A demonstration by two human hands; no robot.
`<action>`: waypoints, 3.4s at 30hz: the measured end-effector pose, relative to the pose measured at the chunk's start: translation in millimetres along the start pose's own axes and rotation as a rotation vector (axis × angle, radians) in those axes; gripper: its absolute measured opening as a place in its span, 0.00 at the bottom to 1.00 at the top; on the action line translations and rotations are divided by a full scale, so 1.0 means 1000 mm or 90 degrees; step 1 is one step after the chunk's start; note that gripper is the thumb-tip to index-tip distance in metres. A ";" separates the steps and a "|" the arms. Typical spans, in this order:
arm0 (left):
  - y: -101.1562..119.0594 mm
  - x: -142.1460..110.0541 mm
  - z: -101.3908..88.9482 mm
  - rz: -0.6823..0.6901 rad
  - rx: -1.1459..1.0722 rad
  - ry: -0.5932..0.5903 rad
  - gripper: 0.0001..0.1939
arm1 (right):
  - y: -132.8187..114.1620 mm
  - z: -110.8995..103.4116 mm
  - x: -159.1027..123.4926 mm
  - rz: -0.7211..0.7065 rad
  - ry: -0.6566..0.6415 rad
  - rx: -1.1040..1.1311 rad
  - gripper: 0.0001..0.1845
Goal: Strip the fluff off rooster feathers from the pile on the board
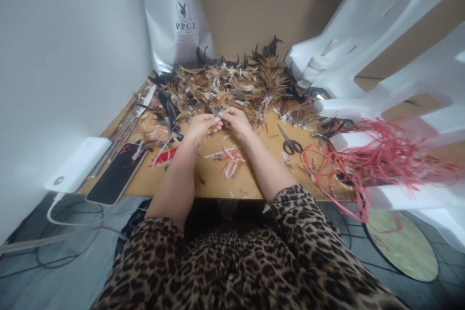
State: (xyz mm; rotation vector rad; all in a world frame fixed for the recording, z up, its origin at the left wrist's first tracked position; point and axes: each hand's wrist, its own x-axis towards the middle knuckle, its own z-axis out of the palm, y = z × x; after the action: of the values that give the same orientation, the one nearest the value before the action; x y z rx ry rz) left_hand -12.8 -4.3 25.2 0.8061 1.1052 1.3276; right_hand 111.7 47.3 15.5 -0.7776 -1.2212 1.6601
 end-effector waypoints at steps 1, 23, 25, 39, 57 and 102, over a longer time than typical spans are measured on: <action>0.001 0.001 -0.002 0.009 0.010 0.009 0.06 | 0.001 0.001 0.000 -0.007 0.007 -0.001 0.16; 0.014 0.011 -0.029 0.146 -0.217 0.143 0.05 | 0.006 0.021 -0.026 -0.191 -0.183 -0.949 0.10; 0.013 0.011 -0.028 0.147 -0.217 0.141 0.05 | 0.009 0.018 -0.021 -0.202 -0.144 -0.900 0.09; 0.000 0.008 -0.011 0.047 -0.156 0.065 0.05 | -0.008 0.004 -0.002 0.070 0.062 0.251 0.12; -0.015 0.013 0.003 0.045 -0.217 0.065 0.07 | 0.006 0.019 -0.007 0.048 0.082 0.077 0.10; -0.003 0.014 -0.007 0.028 -0.255 0.075 0.03 | -0.001 0.007 -0.007 -0.093 0.123 -0.237 0.10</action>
State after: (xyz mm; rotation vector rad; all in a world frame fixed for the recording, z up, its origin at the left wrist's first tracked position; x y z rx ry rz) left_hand -19.3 8.4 17.9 0.4623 0.8723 1.5838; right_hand 108.4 38.5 18.4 -1.0232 -1.4296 1.2229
